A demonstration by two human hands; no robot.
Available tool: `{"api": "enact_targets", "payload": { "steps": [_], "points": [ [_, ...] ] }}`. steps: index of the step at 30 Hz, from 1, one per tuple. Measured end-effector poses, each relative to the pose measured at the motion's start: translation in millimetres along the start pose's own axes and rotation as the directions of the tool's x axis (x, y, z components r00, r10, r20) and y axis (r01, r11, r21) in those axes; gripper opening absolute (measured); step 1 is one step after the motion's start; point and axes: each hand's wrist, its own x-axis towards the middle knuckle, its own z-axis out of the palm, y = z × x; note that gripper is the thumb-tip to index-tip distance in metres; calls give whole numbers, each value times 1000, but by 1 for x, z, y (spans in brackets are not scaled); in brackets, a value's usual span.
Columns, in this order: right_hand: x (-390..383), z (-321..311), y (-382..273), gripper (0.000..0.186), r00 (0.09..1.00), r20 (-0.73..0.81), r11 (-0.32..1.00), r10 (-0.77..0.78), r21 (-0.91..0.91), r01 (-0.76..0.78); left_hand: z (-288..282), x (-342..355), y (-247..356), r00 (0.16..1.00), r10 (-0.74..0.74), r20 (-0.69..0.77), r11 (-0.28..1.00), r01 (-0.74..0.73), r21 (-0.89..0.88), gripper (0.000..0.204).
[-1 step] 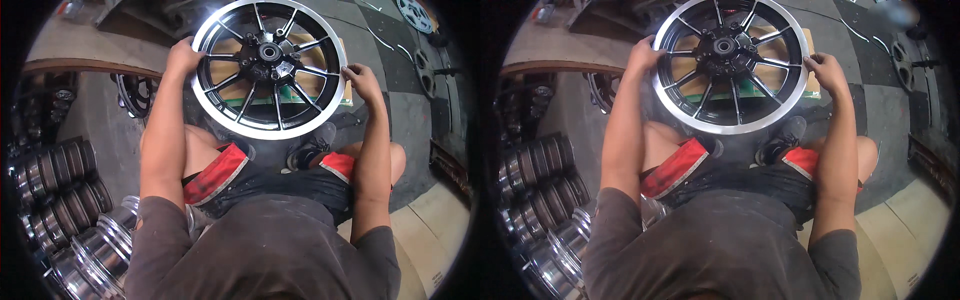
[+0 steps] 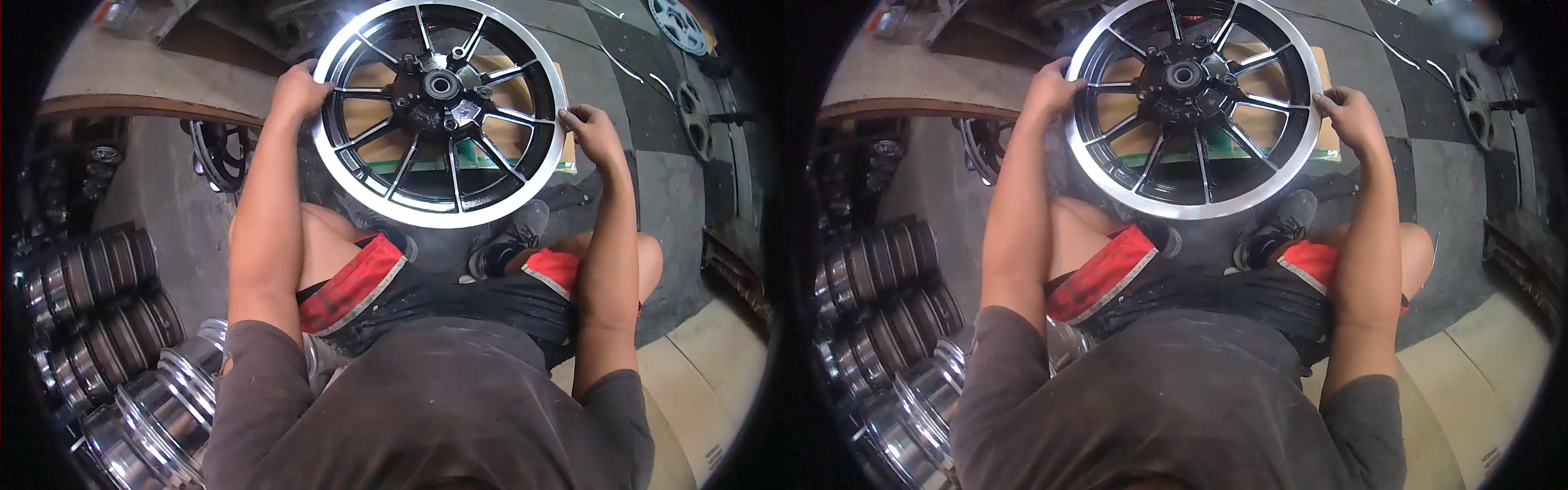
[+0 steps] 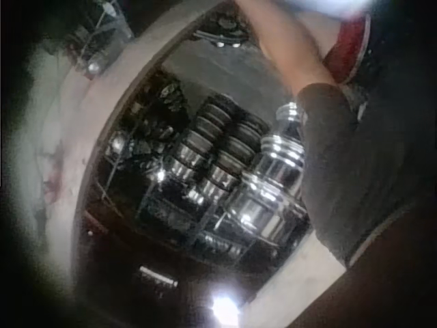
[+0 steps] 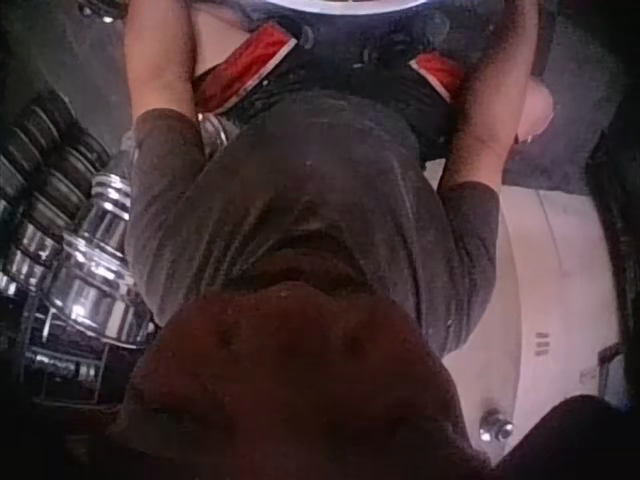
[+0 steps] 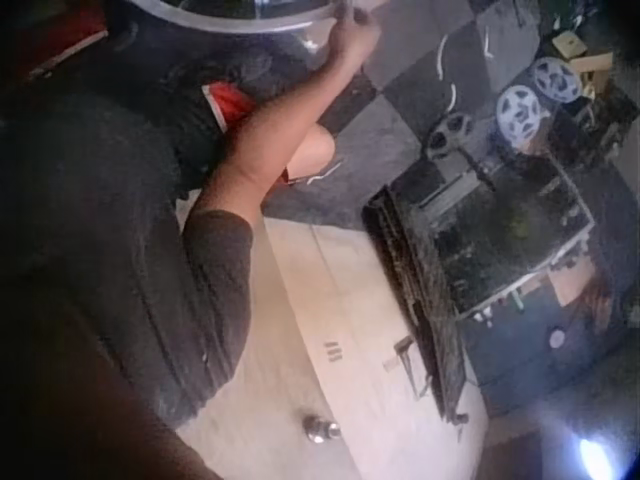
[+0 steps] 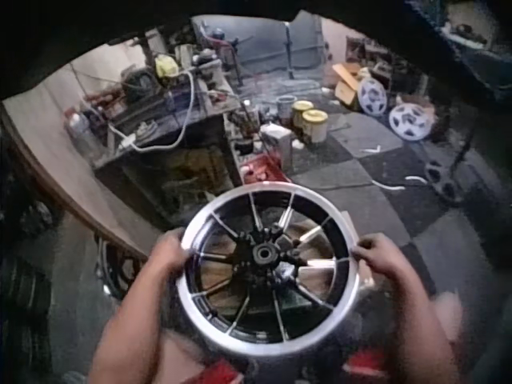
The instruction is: The person applies tape to the inner surface of a motorcycle rim by hand and with a tool, smoothing the material against the metal and handling a valve stem.
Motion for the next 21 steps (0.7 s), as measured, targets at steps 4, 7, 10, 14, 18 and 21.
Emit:
{"api": "enact_targets", "payload": {
  "steps": [4,7,10,14,18,21],
  "points": [
    [-1,2,-3,39,1000,6,1000,8,14,-8,-2,7,-12,998,-11,66,999,13,-39,58],
    [-3,0,-2,39,1000,-6,1000,12,16,-12,4,0,4,990,114,-87,990,-106,93,63],
    [-3,2,-5,39,1000,-19,1000,2,15,-1,4,-2,4,996,64,-60,997,-61,55,66],
    [-2,2,-6,40,1000,6,1000,-1,15,1,4,-2,-1,995,78,-67,993,-71,99,66],
    [-1,4,-8,42,1000,17,1000,10,9,-10,0,-7,2,969,150,-195,962,-98,256,64],
    [-7,-4,-4,45,999,18,1000,27,-17,-26,-17,-32,55,983,158,-93,987,-156,33,54]
  ]
}}
